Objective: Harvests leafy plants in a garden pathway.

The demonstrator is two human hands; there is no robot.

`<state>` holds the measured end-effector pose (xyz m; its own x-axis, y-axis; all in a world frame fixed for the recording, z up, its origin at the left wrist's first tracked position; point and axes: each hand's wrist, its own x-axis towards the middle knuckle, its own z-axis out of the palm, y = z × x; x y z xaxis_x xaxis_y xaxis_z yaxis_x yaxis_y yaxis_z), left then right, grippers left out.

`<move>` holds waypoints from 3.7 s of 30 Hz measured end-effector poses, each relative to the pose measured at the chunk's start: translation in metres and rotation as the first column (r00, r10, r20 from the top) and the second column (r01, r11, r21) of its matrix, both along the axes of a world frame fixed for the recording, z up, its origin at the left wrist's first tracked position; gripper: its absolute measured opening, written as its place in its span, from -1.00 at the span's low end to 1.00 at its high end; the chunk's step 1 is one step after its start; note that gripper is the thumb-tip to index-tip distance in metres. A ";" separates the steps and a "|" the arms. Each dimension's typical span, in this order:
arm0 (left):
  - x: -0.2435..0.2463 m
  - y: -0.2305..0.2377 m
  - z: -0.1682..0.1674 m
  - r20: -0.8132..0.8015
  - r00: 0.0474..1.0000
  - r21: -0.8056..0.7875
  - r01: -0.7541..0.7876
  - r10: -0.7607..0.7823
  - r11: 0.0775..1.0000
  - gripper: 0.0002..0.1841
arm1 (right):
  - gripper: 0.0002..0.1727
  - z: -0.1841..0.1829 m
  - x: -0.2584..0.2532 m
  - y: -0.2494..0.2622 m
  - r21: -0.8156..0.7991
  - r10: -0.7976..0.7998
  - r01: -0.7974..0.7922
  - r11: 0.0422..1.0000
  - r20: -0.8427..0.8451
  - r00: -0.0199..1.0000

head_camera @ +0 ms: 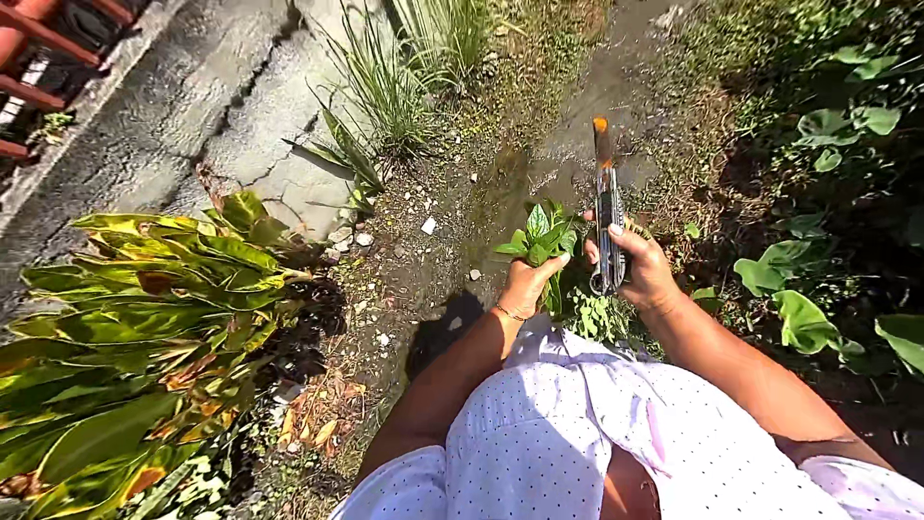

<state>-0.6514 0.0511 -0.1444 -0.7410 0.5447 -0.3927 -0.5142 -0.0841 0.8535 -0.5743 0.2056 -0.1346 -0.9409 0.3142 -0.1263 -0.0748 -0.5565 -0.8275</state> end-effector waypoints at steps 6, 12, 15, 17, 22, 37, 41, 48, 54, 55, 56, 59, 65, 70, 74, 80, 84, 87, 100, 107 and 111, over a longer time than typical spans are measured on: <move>-0.014 0.131 0.025 0.039 0.945 0.144 0.317 -0.326 0.937 -0.69 | -0.58 0.009 0.002 0.100 0.273 -0.279 0.320 0.907 -0.177 0.944; -0.018 0.230 0.027 -0.002 0.807 0.138 0.585 -0.590 0.799 -0.59 | -0.51 0.019 0.025 0.185 0.366 -0.406 0.460 0.809 -0.216 0.888; -0.024 0.257 0.024 -0.099 0.682 0.060 0.731 -0.725 0.679 -0.55 | -0.52 0.019 0.033 0.206 0.417 -0.413 0.484 0.770 -0.253 0.875; -0.025 0.271 0.019 -0.155 0.635 0.073 0.772 -0.757 0.632 -0.53 | -0.53 0.018 0.035 0.216 0.514 -0.379 0.486 0.707 -0.304 0.874; -0.038 0.304 0.027 -0.296 0.461 -0.086 0.859 -0.836 0.504 -0.62 | -0.58 0.020 0.022 0.236 0.650 -0.509 0.571 0.502 -0.312 0.803; -0.221 0.373 0.025 -0.489 0.635 0.013 0.691 -0.598 0.723 -0.69 | -0.59 0.039 -0.180 0.318 0.748 -0.247 0.424 0.510 -0.345 0.905; -0.296 0.377 0.012 -0.435 0.746 0.113 0.601 -0.504 0.792 -0.71 | -0.64 0.041 -0.272 0.335 0.659 -0.135 0.342 0.670 -0.344 0.929; -0.387 0.387 0.013 -0.360 0.832 0.051 0.468 -0.421 0.882 -0.58 | -0.66 0.042 -0.365 0.366 0.451 -0.134 0.308 0.838 -0.378 0.916; -0.459 0.397 0.007 -0.159 0.951 -0.009 0.268 -0.266 0.963 -0.69 | -0.59 0.051 -0.440 0.414 0.321 -0.181 0.318 0.892 -0.392 0.902; -0.473 0.396 0.005 -0.147 0.961 -0.014 0.233 -0.233 0.972 -0.73 | -0.59 0.048 -0.454 0.422 0.310 -0.176 0.301 0.902 -0.371 0.912; -0.486 0.396 0.001 -0.135 0.971 -0.025 0.195 -0.197 0.980 -0.78 | -0.60 0.044 -0.467 0.430 0.305 -0.176 0.286 0.908 -0.343 0.923; -0.529 0.395 -0.020 -0.100 0.990 -0.094 0.093 -0.102 0.991 -0.76 | -0.70 0.028 -0.512 0.458 0.310 -0.204 0.262 0.914 -0.209 0.956; -0.640 0.411 -0.083 -0.125 0.987 -0.322 -0.136 0.100 0.937 -0.71 | -0.76 -0.055 -0.645 0.544 0.283 -0.234 0.156 0.947 0.269 0.934; -0.736 0.433 -0.100 -0.030 0.999 -0.625 -0.044 0.032 0.779 -0.47 | -0.80 -0.132 -0.770 0.606 0.299 -0.154 -0.049 0.953 0.616 0.772; -0.786 0.454 -0.118 0.045 0.999 -0.670 0.008 0.030 0.742 -0.42 | -0.73 -0.166 -0.832 0.645 0.263 -0.018 -0.356 0.897 0.825 0.564; -0.840 0.477 -0.129 0.191 0.934 -0.682 0.347 -0.301 0.644 -0.48 | -0.55 -0.204 -0.896 0.676 0.177 0.069 -0.687 0.705 0.947 0.314; -0.869 0.489 -0.156 0.259 0.866 -0.645 0.485 -0.428 0.591 -0.43 | -0.55 -0.218 -0.924 0.677 0.143 0.035 -0.772 0.620 0.977 0.210; -0.897 0.496 -0.184 0.238 0.836 -0.626 0.521 -0.495 0.580 -0.40 | -0.47 -0.218 -0.941 0.669 0.143 0.001 -0.850 0.507 0.986 0.166; -0.969 0.532 -0.262 0.353 0.558 -0.604 0.749 -0.751 0.273 -0.40 | -0.39 -0.313 -0.993 0.639 0.102 0.036 -0.888 0.449 0.991 0.132; -0.978 0.573 -0.333 0.456 0.573 -0.585 0.770 -0.681 0.255 -0.36 | -0.36 -0.410 -1.051 0.655 0.086 0.083 -0.908 0.409 0.988 0.131; -0.986 0.589 -0.379 0.401 0.715 -0.676 0.653 -0.572 0.343 -0.38 | -0.38 -0.486 -1.077 0.666 0.117 0.093 -0.911 0.394 0.982 0.166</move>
<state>-1.6370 0.6401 -0.5239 -0.2725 0.3183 -0.9080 -0.2098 0.9013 0.3789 -1.6508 0.8718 -0.6205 -0.3954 0.1514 -0.9059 0.8061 0.5300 -0.2632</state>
